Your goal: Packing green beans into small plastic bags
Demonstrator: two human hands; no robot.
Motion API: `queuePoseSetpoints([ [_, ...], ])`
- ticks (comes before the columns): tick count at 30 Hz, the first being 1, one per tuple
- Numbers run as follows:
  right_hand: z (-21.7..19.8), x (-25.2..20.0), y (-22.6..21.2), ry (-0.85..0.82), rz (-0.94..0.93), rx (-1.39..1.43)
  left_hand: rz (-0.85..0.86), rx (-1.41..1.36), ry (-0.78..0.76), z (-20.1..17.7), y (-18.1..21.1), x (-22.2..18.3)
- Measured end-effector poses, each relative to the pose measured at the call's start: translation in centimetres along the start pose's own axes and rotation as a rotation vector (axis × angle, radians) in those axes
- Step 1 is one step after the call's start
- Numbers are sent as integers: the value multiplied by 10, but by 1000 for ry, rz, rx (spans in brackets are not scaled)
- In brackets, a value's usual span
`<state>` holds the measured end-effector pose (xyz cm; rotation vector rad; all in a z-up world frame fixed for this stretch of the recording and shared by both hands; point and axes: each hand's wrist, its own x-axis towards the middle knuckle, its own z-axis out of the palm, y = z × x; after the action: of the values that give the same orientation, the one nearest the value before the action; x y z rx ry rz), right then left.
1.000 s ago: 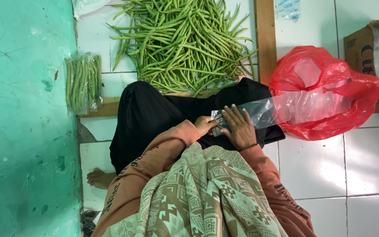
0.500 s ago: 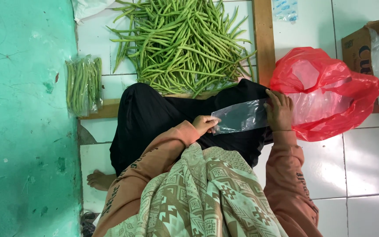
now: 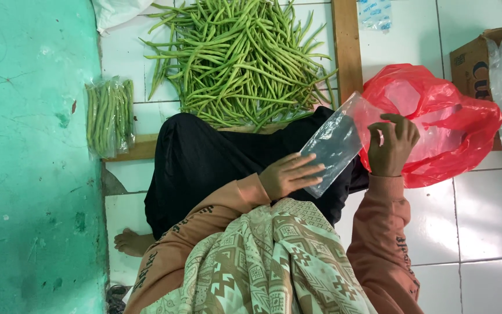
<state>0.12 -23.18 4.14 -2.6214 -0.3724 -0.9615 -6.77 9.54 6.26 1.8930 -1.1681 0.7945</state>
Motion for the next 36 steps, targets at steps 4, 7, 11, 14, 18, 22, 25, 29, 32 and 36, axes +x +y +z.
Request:
queuePoseSetpoints([
  [4,-10,-20,-30,-184,-20,-211,86,69,-122,41,7,-44],
  [7,-14,-17,-72,-147,15,-44,36,92,-635,24,17,-43],
  [11,-25,-48,-140,-405,-45,264,-29,27,-698,28,25,-54],
  [14,-18,-62,-147,-529,-135,254,5,88,-730,46,19,-70],
  [18,-3,-54,-127,-513,-202,170,62,202,-801,50,18,-79],
  [22,20,-33,-97,-509,-182,106,72,347,-741,40,19,-67],
  [25,34,-17,-79,-513,-153,113,20,231,-706,34,23,-64],
  [29,73,-2,-41,-533,-64,146,80,471,-723,-9,32,-8],
  [32,100,13,-18,-696,119,242,96,534,-781,-15,31,3],
  [36,139,35,9,-1084,585,337,-152,-38,-743,37,22,-56],
])
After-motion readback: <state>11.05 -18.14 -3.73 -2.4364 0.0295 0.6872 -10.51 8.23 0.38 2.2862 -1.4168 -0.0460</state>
